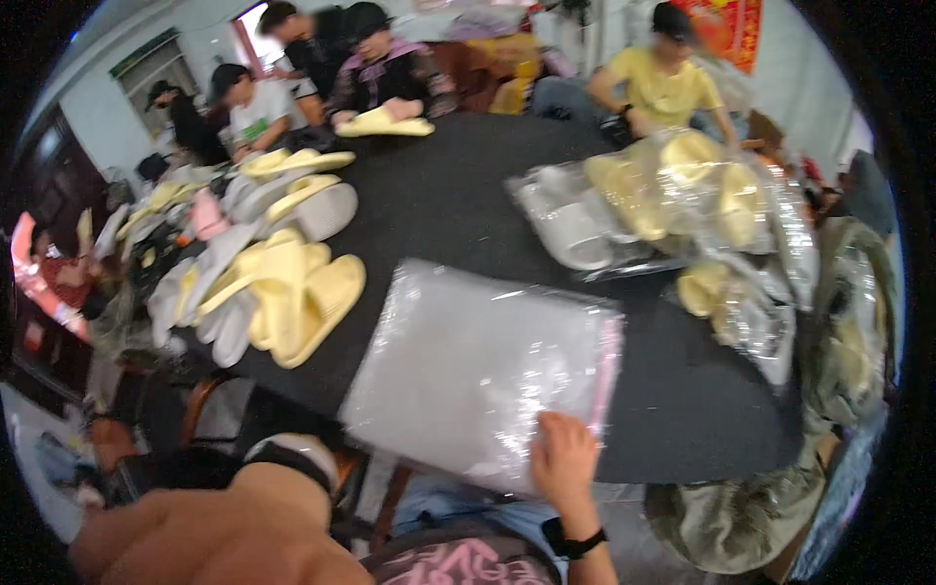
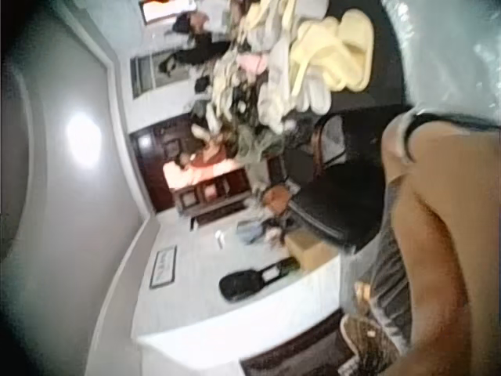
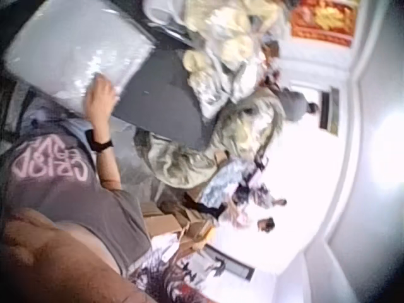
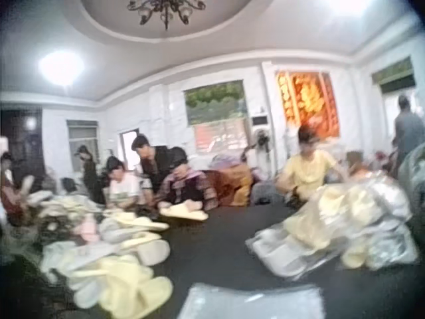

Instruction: The person places pairs of yellow and white slippers into clear plastic bags on a table. They open the bags, insert the slippers, and set the packaged pairs aside. Other people at the table are also packaging slippers.

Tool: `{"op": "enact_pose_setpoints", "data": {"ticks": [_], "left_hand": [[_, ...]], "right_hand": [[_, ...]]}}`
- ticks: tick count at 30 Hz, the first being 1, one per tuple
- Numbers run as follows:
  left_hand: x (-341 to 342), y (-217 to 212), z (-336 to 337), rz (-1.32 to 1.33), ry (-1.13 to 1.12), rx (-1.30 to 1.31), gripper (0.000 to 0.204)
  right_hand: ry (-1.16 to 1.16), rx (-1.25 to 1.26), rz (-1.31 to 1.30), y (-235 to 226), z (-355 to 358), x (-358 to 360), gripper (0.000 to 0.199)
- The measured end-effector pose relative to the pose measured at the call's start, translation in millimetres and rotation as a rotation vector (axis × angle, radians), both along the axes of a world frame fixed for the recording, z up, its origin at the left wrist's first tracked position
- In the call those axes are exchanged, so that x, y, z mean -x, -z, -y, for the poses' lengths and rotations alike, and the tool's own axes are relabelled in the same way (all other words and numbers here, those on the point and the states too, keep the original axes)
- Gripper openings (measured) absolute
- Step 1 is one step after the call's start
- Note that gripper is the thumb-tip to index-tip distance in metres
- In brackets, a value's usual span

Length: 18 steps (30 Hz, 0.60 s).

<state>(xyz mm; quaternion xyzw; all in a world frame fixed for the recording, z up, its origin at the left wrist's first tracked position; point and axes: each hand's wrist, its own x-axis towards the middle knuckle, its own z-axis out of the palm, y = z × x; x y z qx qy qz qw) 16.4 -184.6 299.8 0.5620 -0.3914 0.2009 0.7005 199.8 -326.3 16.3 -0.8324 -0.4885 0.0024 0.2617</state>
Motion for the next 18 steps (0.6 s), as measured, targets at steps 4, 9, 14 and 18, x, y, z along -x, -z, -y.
{"op": "enact_pose_setpoints", "data": {"ticks": [4, 9, 14, 18], "left_hand": [[-30.0, -4.9, 19.2, 0.06, 0.112, 0.107, 0.026], [-54.5, -0.5, 22.6, 0.076, 0.191, 0.132, 0.031], [-65.4, -4.9, 35.0, 0.124, 0.277, 0.159, 0.037], [-72.9, -11.1, 44.3, 0.174, 0.377, 0.203, 0.042]], "right_hand": [[-0.004, -0.029, 0.036, -5.4, 4.4, 9.0, 0.048], [-0.002, -0.036, 0.032, -0.2, 3.5, 5.0, 0.047], [-0.008, -0.036, 0.052, 1.6, 3.7, 1.5, 0.047], [-0.009, -0.041, 0.061, 10.7, 4.0, 1.6, 0.049]]}}
